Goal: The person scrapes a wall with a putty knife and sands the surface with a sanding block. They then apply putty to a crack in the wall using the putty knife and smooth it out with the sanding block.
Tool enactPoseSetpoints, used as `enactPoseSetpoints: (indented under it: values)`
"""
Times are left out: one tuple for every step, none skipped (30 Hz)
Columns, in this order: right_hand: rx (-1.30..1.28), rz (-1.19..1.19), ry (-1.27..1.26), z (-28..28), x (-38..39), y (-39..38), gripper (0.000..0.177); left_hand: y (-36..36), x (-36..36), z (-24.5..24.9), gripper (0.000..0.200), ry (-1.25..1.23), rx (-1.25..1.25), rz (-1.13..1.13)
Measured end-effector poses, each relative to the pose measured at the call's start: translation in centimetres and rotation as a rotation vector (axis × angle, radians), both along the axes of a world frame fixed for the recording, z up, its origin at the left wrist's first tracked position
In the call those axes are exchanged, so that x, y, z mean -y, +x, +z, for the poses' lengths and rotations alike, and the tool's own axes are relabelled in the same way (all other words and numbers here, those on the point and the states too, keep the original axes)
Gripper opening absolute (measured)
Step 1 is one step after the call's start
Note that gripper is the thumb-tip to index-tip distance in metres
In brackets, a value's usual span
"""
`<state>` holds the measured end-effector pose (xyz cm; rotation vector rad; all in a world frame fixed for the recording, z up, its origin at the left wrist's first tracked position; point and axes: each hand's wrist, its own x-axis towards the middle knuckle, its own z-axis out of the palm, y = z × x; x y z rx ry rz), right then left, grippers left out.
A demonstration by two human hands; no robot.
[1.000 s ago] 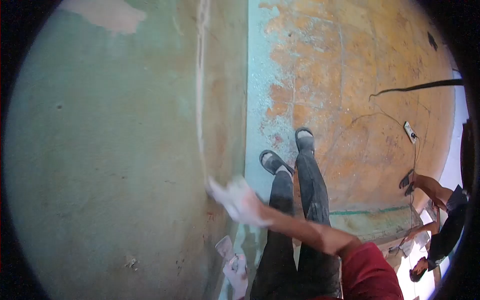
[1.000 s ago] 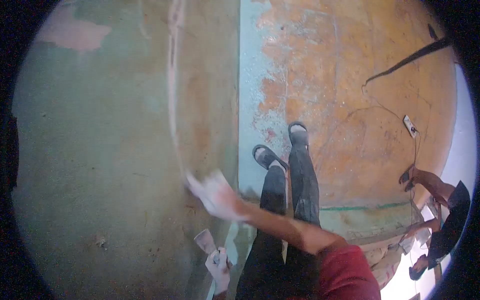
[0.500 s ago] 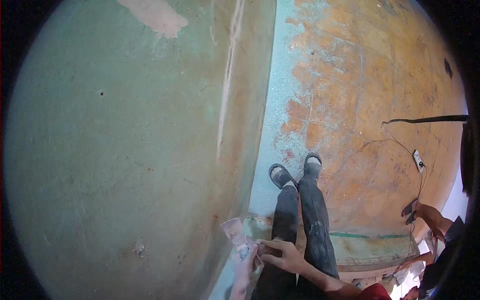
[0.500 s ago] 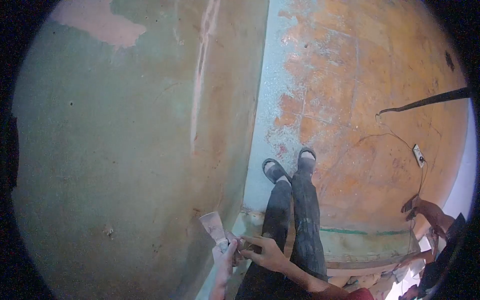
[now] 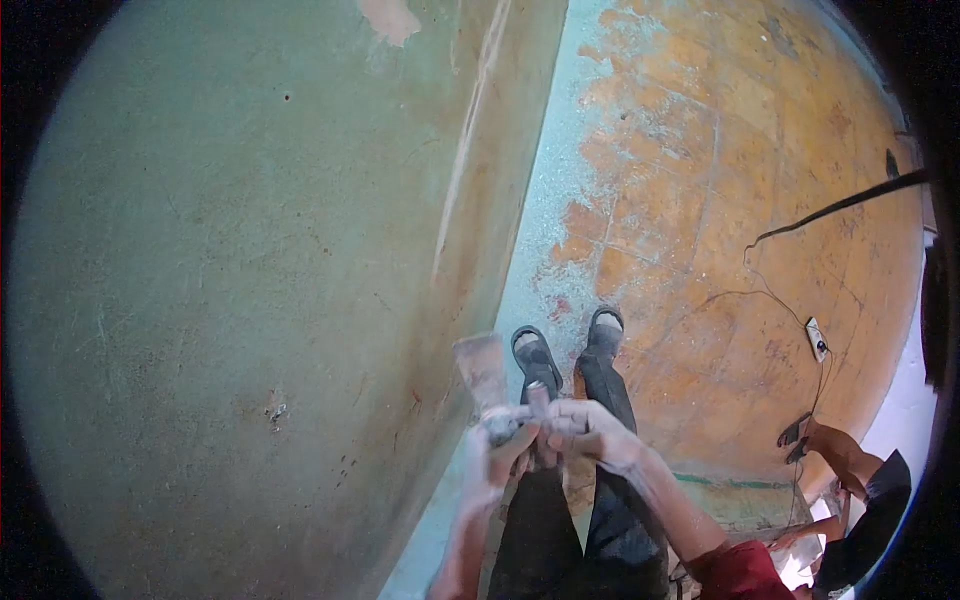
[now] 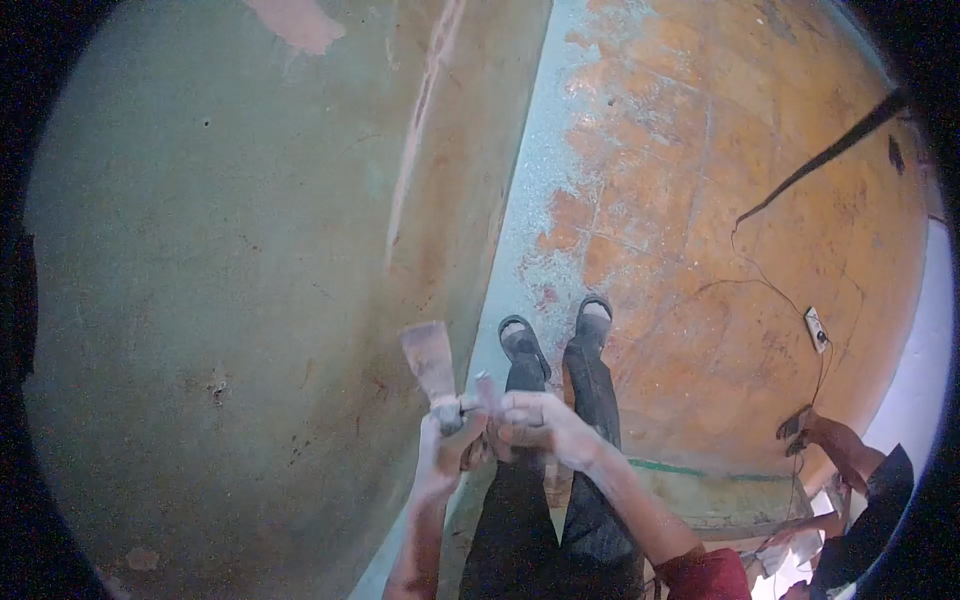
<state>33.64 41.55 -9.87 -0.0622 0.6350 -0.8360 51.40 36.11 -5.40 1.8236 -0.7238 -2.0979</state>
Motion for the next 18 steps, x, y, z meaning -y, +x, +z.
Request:
enactPoseSetpoints:
  values:
    - [0.003, -0.007, 0.004, 0.2, 0.9, -0.3, 0.021, -0.6, 0.8, 0.1, 0.020, -0.054, 0.098, -0.073]
    - [-0.043, -0.033, 0.000, 0.2, 1.8, -0.6, 0.022, -1.2, 2.0, 0.6, 0.020, -0.046, 0.103, -0.073]
    - [-0.091, -0.058, -0.005, 0.2, 2.7, -1.1, 0.023, -2.1, 3.5, 1.5, 0.019, -0.041, 0.132, -0.062]
    - [-0.092, -0.059, 0.000, 0.2, 3.6, -1.5, 0.023, -2.8, 4.6, 1.8, 0.018, -0.039, 0.159, -0.054]
    - [-0.168, -0.073, -0.058, 0.2, 4.5, -2.0, 0.023, -3.3, 5.3, 1.6, 0.018, -0.035, 0.159, -0.059]
    - [-0.245, -0.088, -0.118, 0.0, 5.3, -2.3, 0.023, -3.6, 5.9, 1.4, 0.019, -0.175, 0.161, -0.074]
    - [-0.244, -0.093, -0.117, -0.3, 6.1, -2.4, 0.023, -3.9, 6.5, 1.2, 0.020, -0.315, 0.164, -0.089]
    - [-0.229, -0.103, -0.144, -0.7, 6.8, -2.4, 0.024, -4.4, 6.9, 1.1, 0.019, -0.372, 0.176, -0.084]
    - [-0.212, -0.113, -0.170, -0.9, 7.4, -2.3, 0.025, -4.4, 7.3, 1.0, 0.019, -0.368, 0.180, -0.089]
    - [-0.139, -0.137, -0.119, -0.3, 8.0, -2.1, 0.030, -4.3, 7.6, 0.9, 0.020, -0.377, 0.190, -0.117]
    - [-0.136, -0.139, -0.116, -0.6, 8.3, -1.6, 0.030, -4.3, 7.9, 0.9, 0.021, -0.387, 0.198, -0.143]
    - [-0.135, -0.184, -0.095, -0.7, 8.9, -1.2, 0.031, -4.4, 8.2, 0.9, 0.021, -0.387, 0.199, -0.145]
    - [-0.132, -0.230, -0.074, -0.5, 9.6, -0.6, 0.033, -4.4, 8.6, 1.2, 0.021, -0.358, 0.202, -0.135]
    - [-0.172, -0.286, -0.005, 0.1, 10.1, 0.0, 0.033, -4.2, 8.9, 1.3, 0.022, -0.330, 0.205, -0.127]
    - [-0.169, -0.288, -0.008, -0.5, 10.3, 0.3, 0.033, -3.9, 9.2, 1.3, 0.022, -0.333, 0.208, -0.130]
    - [-0.228, -0.230, -0.063, -1.6, 10.4, 0.6, 0.032, -3.5, 9.2, 1.2, 0.021, -0.343, 0.234, -0.178]
    - [-0.289, -0.172, -0.117, -2.4, 10.7, 0.8, 0.031, -3.0, 9.2, 1.1, 0.020, -0.351, 0.259, -0.227]
    - [-0.287, -0.177, -0.117, -2.5, 11.6, 0.9, 0.031, -2.5, 8.8, 0.9, 0.020, -0.353, 0.260, -0.232]
